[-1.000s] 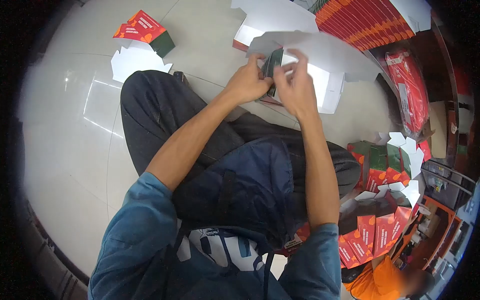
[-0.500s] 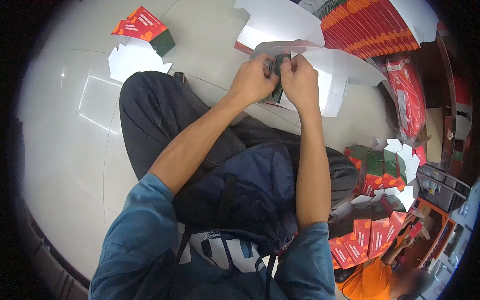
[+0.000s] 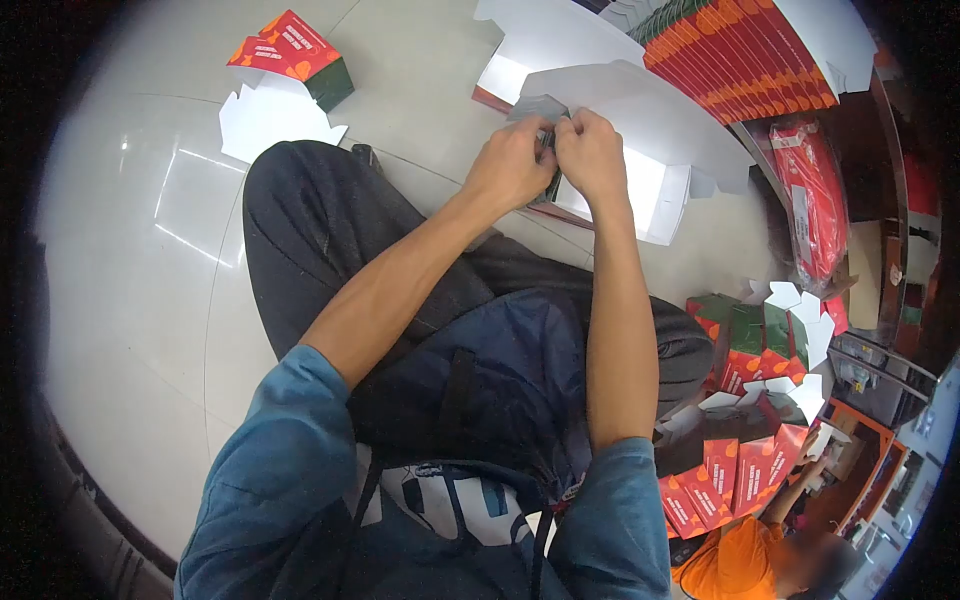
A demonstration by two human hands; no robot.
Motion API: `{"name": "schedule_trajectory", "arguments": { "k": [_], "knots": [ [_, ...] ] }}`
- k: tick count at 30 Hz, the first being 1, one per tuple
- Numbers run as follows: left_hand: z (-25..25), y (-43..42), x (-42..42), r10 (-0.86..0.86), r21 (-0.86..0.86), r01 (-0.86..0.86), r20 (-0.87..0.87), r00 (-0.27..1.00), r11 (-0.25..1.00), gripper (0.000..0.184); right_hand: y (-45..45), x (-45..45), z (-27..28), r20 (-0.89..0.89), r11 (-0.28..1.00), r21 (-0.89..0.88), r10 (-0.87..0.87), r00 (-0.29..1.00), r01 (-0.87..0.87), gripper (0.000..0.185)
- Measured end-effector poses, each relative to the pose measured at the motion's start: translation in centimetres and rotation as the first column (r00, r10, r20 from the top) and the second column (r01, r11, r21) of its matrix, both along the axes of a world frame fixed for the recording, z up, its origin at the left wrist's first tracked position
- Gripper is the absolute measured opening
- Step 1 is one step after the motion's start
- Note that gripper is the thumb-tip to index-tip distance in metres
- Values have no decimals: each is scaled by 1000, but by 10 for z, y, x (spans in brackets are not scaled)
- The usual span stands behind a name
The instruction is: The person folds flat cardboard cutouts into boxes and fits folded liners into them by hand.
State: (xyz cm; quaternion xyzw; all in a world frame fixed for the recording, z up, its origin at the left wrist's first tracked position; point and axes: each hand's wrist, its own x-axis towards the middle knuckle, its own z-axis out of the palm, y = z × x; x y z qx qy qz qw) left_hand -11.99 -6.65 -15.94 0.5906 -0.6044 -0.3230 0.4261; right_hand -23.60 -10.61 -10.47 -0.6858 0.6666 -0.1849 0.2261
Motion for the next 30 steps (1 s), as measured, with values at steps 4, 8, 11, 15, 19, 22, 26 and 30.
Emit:
{"name": "schedule_trajectory", "arguments": {
  "k": [4, 8, 11, 15, 19, 22, 26, 30],
  "knots": [
    [7, 2, 3, -39, 110, 39, 1, 999, 993, 34, -6, -2, -13, 9, 1000, -3, 27, 1000, -27, 32],
    [15, 7, 4, -35, 175, 38, -18, 999, 984, 36, 3, 6, -3, -288, 1000, 29, 18, 957, -10, 29],
    [13, 11, 3, -66, 145, 64, 7, 998, 987, 33, 25, 49, 36, -375, 985, -146, 30, 927, -91, 33],
    [-38, 11, -15, 10, -167, -12, -13, 1000, 986, 33, 11, 122, 35, -317, 953, -97, 244, 917, -287, 34],
    [-54, 3, -26, 81, -138, -85, -35, 996, 987, 37, -38, 143, -39, -472, 983, 49, 181, 863, -179, 41],
    [-45, 4, -19, 80, -177, -67, 65, 995, 982, 34, -56, 144, -56, -320, 975, 209, 140, 937, -75, 55],
    [-35, -10, 1, 61, -165, -24, 226, 972, 986, 32, -35, 149, -7, -184, 944, 151, 319, 930, -294, 54],
    [-41, -30, 40, 25, -172, -41, -94, 995, 984, 29, 33, 76, 84, 316, 852, -84, 514, 797, -516, 35]
  ]
}}
